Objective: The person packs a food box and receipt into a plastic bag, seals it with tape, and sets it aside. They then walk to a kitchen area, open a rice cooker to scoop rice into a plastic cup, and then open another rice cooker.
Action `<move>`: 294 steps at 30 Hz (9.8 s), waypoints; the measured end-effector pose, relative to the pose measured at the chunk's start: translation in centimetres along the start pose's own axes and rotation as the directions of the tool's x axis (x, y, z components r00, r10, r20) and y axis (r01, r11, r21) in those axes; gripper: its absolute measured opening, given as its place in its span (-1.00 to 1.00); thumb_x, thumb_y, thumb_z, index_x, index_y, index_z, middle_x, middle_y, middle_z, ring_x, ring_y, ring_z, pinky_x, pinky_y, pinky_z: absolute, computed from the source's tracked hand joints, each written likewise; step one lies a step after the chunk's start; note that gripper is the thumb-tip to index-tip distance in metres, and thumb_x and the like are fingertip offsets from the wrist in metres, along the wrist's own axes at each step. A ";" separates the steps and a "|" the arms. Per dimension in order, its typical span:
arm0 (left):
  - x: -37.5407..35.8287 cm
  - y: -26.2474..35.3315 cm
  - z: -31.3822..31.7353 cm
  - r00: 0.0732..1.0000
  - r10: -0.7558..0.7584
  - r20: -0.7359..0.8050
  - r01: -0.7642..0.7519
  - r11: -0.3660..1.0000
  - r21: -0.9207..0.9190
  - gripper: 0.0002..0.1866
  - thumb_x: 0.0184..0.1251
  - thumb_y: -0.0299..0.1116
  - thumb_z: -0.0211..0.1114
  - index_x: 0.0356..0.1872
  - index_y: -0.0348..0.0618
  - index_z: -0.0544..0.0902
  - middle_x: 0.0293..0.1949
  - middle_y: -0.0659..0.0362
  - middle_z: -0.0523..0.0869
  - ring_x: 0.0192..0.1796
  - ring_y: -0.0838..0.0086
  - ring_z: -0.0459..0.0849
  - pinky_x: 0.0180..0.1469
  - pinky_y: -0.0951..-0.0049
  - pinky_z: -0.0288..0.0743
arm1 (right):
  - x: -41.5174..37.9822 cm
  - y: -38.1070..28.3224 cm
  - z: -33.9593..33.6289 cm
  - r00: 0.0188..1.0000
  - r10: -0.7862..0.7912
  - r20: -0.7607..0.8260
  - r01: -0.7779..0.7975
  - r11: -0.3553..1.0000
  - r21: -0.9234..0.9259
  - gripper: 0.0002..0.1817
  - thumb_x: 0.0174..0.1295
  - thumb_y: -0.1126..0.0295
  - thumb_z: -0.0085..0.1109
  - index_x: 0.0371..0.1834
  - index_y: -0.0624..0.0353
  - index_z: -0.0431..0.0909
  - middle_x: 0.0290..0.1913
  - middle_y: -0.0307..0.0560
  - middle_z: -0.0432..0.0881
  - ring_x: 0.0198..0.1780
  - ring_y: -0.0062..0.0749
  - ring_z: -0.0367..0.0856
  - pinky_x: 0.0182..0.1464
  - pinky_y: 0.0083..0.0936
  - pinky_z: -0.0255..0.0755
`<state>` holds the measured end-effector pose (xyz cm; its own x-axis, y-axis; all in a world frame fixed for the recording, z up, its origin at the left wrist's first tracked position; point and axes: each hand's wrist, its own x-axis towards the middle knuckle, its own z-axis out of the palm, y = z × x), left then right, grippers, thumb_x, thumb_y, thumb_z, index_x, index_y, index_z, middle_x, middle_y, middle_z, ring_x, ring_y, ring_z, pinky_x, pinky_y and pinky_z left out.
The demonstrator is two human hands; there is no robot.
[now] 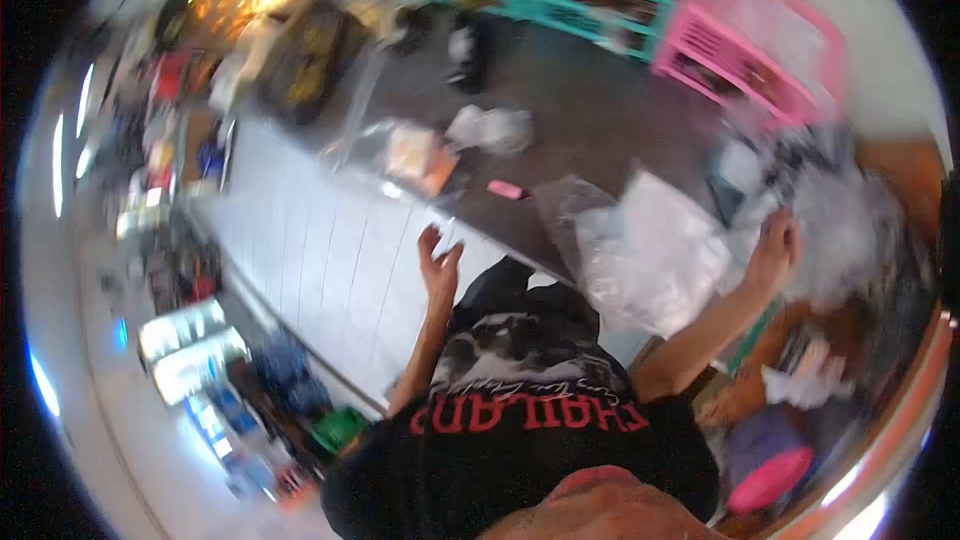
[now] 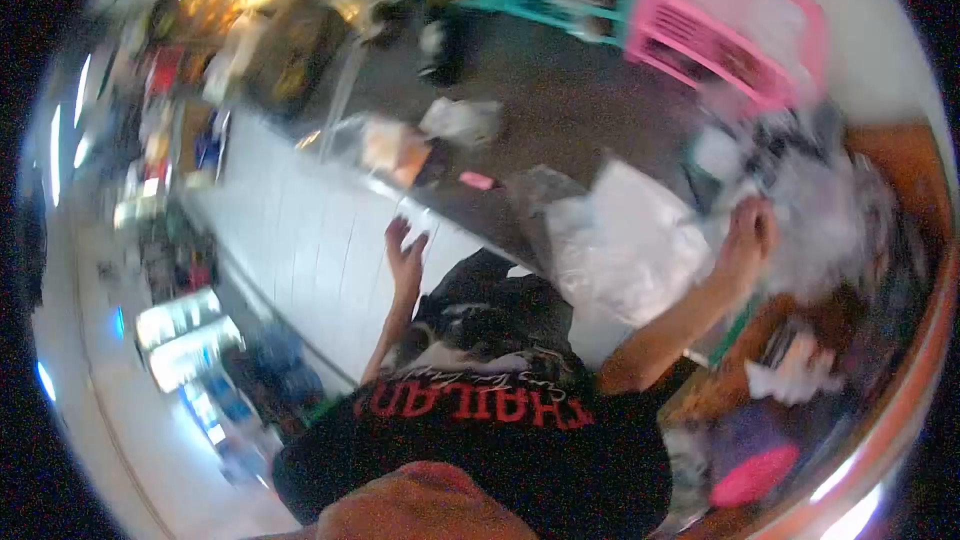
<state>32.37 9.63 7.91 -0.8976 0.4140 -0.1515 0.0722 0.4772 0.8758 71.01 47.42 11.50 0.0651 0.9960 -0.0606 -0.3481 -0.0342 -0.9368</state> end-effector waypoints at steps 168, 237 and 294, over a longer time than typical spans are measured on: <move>18.6 22.1 -19.0 0.218 0.810 0.545 0.044 0.550 -0.834 -0.68 0.31 -0.12 0.22 -0.37 -0.22 0.54 -0.68 0.23 0.32 -0.64 0.44 0.34 -0.58 0.50 0.24 | -32.8 16.0 43.2 -0.100 0.369 0.924 -0.967 0.183 -0.178 -0.27 0.31 -0.17 0.06 0.34 0.18 0.34 0.15 -0.03 0.58 0.10 -0.43 0.57 0.19 -0.37 0.44; 26.8 -12.3 -0.3 0.824 -0.183 0.537 0.368 0.893 -0.260 -0.64 0.38 -0.08 0.21 -0.04 -0.16 0.64 -0.08 0.24 0.63 -0.04 0.46 0.58 -0.09 0.39 0.55 | -4.6 2.8 3.6 0.969 -0.163 -0.185 0.192 0.969 0.154 -0.90 0.25 0.43 0.18 -0.35 0.22 0.61 -0.40 -0.07 0.65 -0.32 -0.42 0.62 -0.29 -0.46 0.49; 25.5 -8.1 -7.4 0.586 0.419 0.693 -0.218 0.906 -0.364 -0.56 0.55 0.04 -0.10 -0.06 -0.19 0.41 0.21 -0.12 0.54 0.23 0.21 0.51 0.22 0.30 0.37 | -32.0 30.6 42.8 0.980 0.198 -0.019 -0.190 0.901 -0.390 -0.71 0.11 0.61 0.34 -0.09 0.28 0.54 -0.27 -0.07 0.71 -0.26 -0.54 0.67 -0.30 -0.56 0.60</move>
<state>5.68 10.53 0.33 -0.1942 0.9802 -0.0392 0.1030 0.0601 0.9929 18.28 17.99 -0.51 0.0129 0.9677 -0.2516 0.0387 -0.2519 -0.9670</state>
